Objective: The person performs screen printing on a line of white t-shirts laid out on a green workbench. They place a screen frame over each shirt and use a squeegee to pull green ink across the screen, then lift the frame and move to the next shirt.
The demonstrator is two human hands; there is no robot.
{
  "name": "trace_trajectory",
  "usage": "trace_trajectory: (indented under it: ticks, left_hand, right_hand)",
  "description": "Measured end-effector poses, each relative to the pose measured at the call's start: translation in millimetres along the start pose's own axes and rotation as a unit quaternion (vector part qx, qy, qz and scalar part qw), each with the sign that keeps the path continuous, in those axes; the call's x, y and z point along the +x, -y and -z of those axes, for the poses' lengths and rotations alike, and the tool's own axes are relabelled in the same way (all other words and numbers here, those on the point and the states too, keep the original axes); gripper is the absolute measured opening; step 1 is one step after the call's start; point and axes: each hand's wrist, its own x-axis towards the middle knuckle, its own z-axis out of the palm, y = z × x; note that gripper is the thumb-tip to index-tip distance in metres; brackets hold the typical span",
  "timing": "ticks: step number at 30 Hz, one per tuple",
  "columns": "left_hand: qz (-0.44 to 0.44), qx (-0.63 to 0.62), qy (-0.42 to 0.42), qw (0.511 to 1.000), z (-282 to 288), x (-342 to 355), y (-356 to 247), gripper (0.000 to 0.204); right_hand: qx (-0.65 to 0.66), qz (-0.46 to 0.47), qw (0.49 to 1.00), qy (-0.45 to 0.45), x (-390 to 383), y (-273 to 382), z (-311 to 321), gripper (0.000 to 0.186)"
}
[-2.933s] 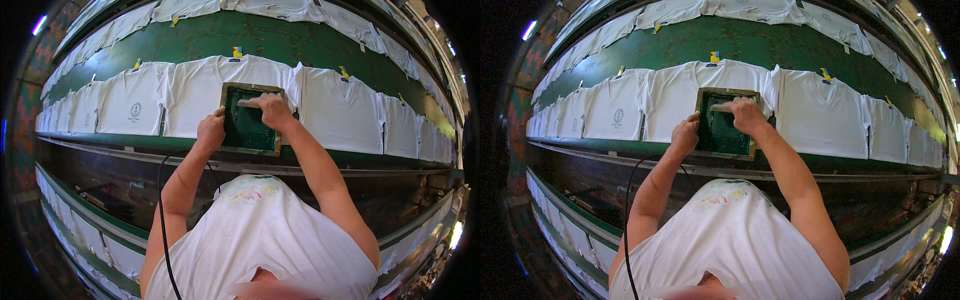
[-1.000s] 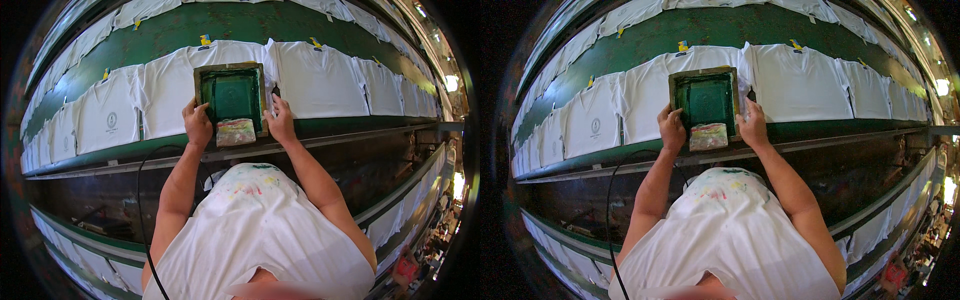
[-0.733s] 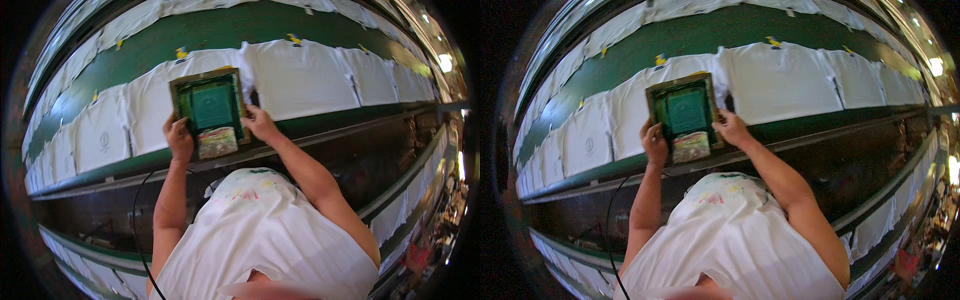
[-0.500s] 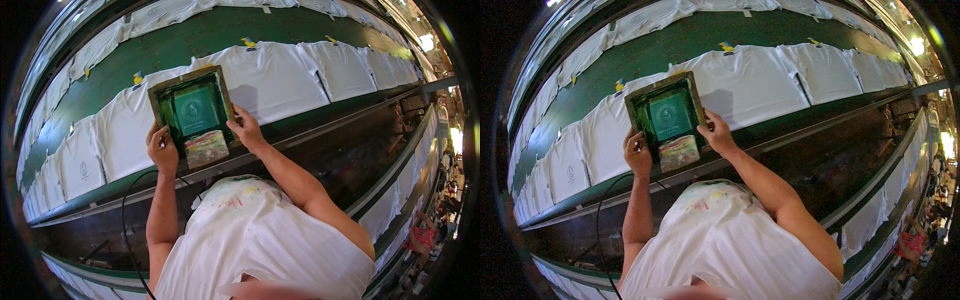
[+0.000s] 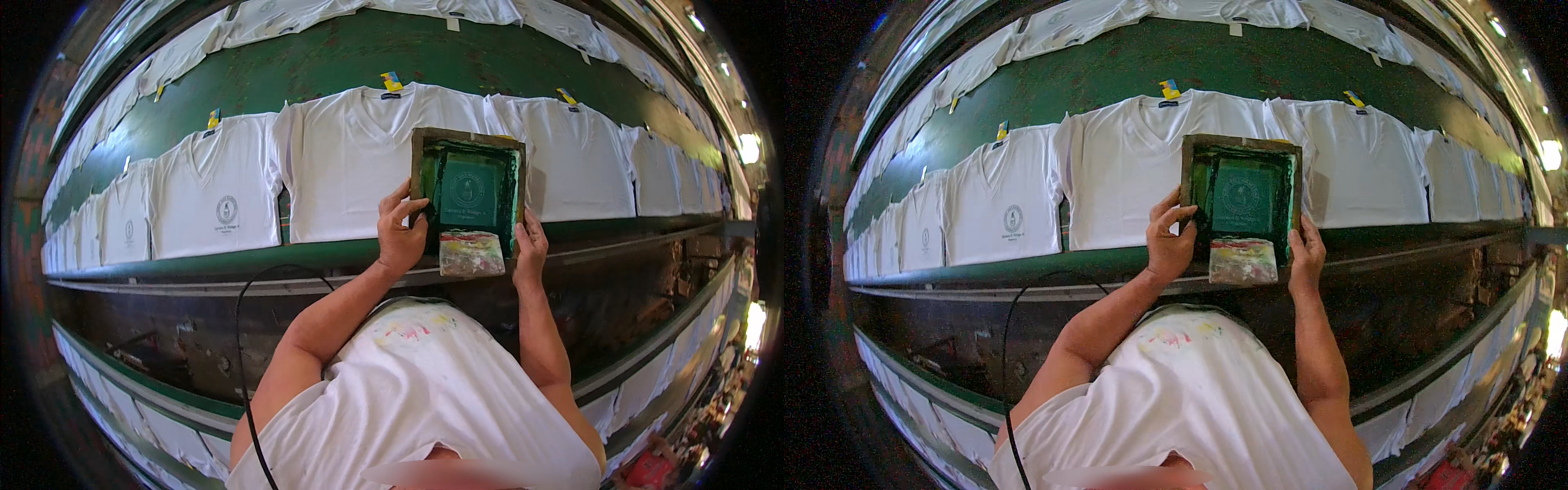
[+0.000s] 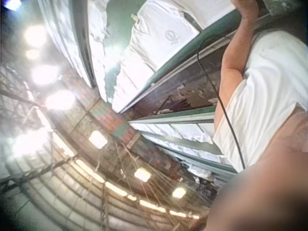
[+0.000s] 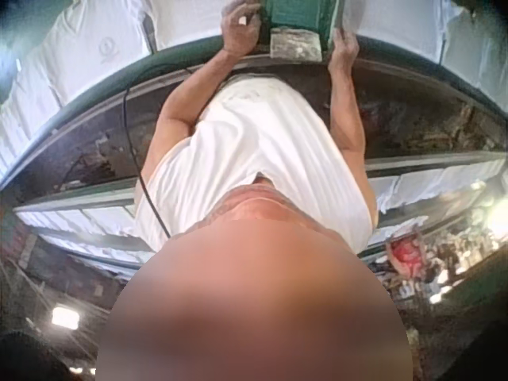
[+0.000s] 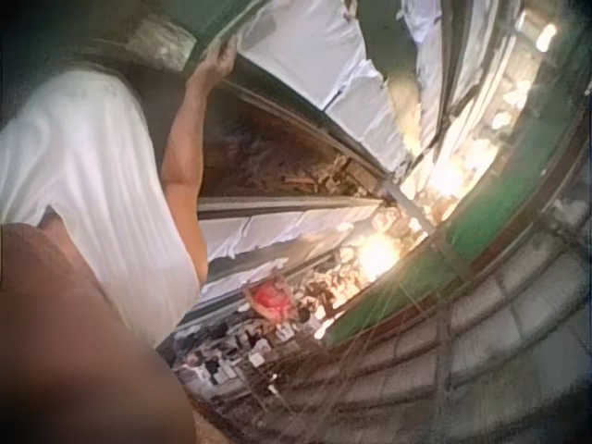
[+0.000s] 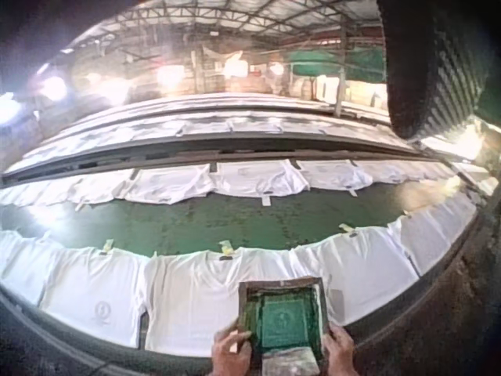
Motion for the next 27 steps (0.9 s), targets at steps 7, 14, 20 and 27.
trace_trajectory:
  ticks: [7,14,20,27]
  left_hand:
    - [0.008,0.040,-0.024,0.999,13,13,17,0.034]
    - [0.030,0.035,-0.038,0.998,14,19,37,0.028]
    - [0.038,0.029,-0.034,0.998,18,27,50,0.025]
    - [0.070,-0.029,-0.039,0.996,19,28,53,0.020]
  right_hand:
    - [-0.058,0.060,0.995,0.060,20,-16,-20,0.061]
    - [-0.073,0.088,0.989,0.094,41,-20,-36,0.061]
    - [-0.097,0.091,0.986,0.104,52,-24,-41,0.058]
    - [-0.111,0.081,0.985,0.106,49,-24,-43,0.062]
